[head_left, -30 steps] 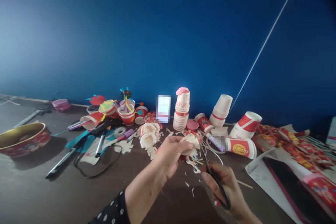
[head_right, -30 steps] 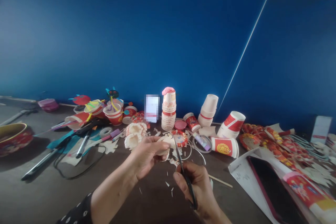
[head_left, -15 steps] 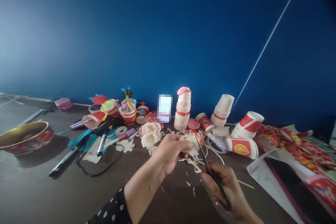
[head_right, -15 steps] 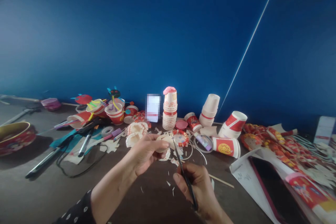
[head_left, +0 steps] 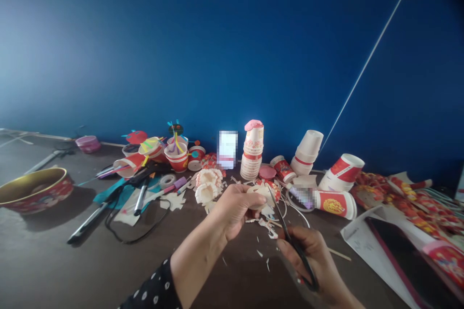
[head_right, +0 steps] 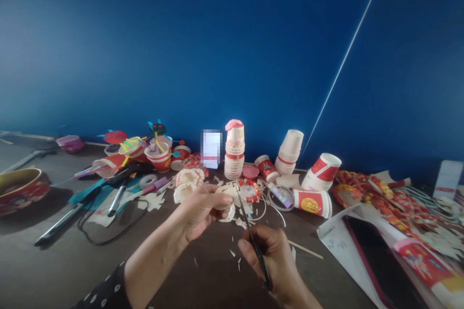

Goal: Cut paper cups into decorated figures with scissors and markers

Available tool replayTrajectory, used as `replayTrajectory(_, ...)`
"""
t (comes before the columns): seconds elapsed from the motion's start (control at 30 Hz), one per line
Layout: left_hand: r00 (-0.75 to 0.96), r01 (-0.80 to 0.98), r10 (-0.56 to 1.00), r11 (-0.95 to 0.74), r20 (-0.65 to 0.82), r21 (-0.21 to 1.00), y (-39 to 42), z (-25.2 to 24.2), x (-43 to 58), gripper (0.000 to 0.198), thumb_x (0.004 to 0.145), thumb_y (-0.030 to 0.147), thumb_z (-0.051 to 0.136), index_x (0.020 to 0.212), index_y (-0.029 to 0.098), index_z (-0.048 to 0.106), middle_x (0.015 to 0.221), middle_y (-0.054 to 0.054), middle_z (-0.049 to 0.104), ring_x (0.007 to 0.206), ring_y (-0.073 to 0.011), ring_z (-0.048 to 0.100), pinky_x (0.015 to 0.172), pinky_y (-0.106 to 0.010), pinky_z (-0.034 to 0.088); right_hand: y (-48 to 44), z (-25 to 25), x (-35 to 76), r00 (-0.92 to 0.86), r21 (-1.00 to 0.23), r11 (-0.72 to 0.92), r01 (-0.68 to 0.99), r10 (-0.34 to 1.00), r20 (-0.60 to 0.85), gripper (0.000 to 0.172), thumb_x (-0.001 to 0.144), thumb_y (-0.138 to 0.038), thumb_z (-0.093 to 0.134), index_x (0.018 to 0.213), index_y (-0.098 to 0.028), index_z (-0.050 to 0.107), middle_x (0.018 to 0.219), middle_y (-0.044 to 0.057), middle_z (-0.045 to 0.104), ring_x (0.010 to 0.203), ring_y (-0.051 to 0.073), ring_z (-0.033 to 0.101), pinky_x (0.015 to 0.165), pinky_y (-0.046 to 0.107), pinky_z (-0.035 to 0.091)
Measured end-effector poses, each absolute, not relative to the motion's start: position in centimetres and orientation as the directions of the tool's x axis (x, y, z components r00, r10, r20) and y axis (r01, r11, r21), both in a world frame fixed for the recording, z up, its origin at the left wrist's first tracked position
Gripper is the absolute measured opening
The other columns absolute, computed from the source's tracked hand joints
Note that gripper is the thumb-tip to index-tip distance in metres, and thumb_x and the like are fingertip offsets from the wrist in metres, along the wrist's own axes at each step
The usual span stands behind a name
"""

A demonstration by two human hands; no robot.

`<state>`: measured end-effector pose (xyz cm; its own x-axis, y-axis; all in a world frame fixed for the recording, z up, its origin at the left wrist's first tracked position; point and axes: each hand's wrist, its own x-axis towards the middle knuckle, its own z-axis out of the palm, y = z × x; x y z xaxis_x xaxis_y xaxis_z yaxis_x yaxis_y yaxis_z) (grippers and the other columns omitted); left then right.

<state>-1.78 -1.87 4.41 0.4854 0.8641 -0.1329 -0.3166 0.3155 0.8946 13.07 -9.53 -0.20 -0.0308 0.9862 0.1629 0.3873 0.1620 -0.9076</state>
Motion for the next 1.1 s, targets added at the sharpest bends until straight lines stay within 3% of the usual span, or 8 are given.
replayTrajectory(0.33,0.485,-0.307,0.861,0.332,-0.153,0.892,-1.74,4.35,-1.76,0.021,0.054,0.014,0.061,0.043,0.015,0.043,0.04,0.004,0.04,0.04,-0.0051,0.036,0.045,-0.023,0.025,-9.46,-0.65,13.19,-0.041,-0.877,0.176,0.446,0.983,0.176,0.029,0.075,-0.04,0.05,0.059,-0.016,0.051,0.045,-0.006,0.031,0.039,0.005,0.027,0.035,0.017,0.024)
replayTrajectory(0.73,0.448,-0.248,0.879,0.3,-0.165,0.921,-1.63,4.98,-2.02,0.015,0.059,0.019,0.066,0.051,0.013,0.054,0.046,0.002,0.051,0.042,-0.0042,0.04,0.045,-0.021,0.024,-9.45,-0.24,13.07,-0.028,-0.872,0.207,0.443,0.976,0.217,0.023,0.071,-0.033,0.056,0.056,-0.015,0.052,0.045,-0.006,0.032,0.041,0.006,0.027,0.036,0.017,0.023)
replayTrajectory(0.93,0.44,-0.262,0.881,0.31,-0.173,0.914,-1.67,4.81,-1.87,0.017,0.057,0.016,0.067,0.049,0.012,0.052,0.045,0.003,0.049,0.042,-0.0035,0.04,0.044,-0.02,0.024,-9.61,-0.71,13.08,-0.019,-0.926,0.086,0.368,0.996,0.085,0.026,0.072,-0.04,0.054,0.062,-0.016,0.052,0.041,-0.007,0.033,0.031,0.004,0.03,0.03,0.016,0.024)
replayTrajectory(1.1,0.436,-0.243,0.866,0.376,-0.245,0.894,-2.0,4.86,-1.46,0.011,0.053,0.014,0.068,0.053,0.01,0.058,0.05,-0.001,0.056,0.045,-0.0063,0.048,0.047,-0.02,0.031,-9.48,-0.89,13.3,-0.017,-0.955,0.033,0.295,0.999,0.029,0.028,0.069,-0.043,0.058,0.065,-0.016,0.053,0.042,-0.007,0.037,0.03,0.005,0.036,0.03,0.016,0.03)
